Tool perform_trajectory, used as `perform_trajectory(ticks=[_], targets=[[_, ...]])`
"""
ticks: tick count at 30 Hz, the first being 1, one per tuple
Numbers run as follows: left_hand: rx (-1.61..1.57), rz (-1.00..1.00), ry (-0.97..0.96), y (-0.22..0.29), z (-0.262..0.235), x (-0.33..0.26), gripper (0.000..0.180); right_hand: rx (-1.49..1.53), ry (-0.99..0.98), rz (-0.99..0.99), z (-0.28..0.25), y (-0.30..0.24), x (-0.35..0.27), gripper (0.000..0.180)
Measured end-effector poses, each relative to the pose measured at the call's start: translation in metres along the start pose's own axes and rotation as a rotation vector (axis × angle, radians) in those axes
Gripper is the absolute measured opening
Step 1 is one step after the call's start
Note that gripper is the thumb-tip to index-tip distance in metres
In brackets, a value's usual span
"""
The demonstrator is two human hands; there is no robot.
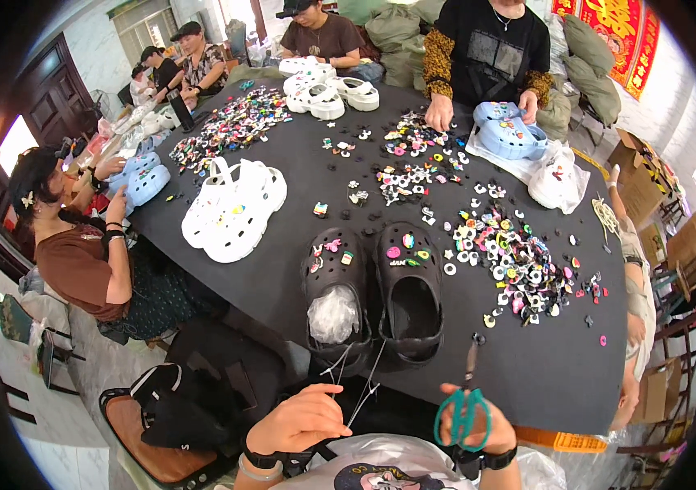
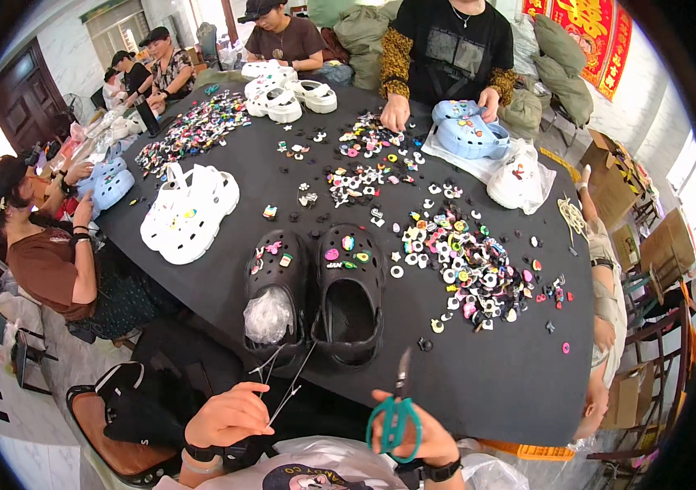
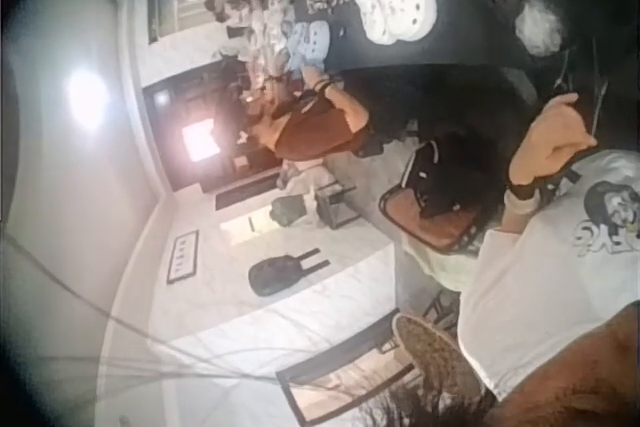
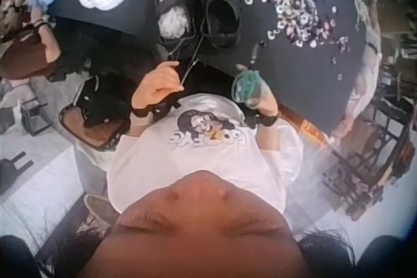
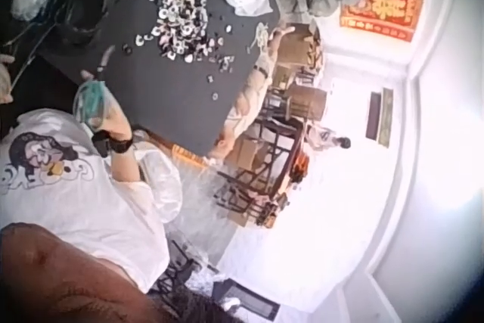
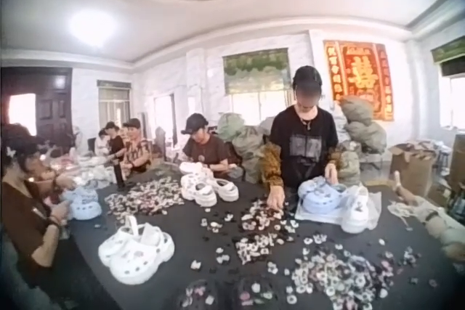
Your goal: Attach decorative charms to the holes of clogs.
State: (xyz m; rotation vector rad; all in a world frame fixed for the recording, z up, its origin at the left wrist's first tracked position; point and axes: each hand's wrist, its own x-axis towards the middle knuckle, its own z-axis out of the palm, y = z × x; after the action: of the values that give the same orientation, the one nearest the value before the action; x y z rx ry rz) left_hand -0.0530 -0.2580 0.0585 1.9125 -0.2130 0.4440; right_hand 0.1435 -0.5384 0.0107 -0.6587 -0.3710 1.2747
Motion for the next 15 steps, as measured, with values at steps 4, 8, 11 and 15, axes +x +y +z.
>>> perform_trajectory(ticks=[4,8,11,15], targets=[[-0.034,-0.015,0.009,0.004,0.000,-0.008,0.015,-0.269,-0.114,0.108,0.022,0.005,0.029,0.078],[-0.012,-0.060,0.038,0.002,0.000,-0.017,0.014,-0.222,-0.198,0.248,0.021,0.018,0.048,0.066],[-0.006,-0.069,0.059,0.003,0.001,-0.020,0.014,-0.230,-0.149,0.277,0.026,0.022,0.056,0.084],[0.021,-0.088,0.092,0.001,-0.001,-0.021,0.013,-0.259,-0.170,0.261,0.025,0.023,0.064,0.087]])
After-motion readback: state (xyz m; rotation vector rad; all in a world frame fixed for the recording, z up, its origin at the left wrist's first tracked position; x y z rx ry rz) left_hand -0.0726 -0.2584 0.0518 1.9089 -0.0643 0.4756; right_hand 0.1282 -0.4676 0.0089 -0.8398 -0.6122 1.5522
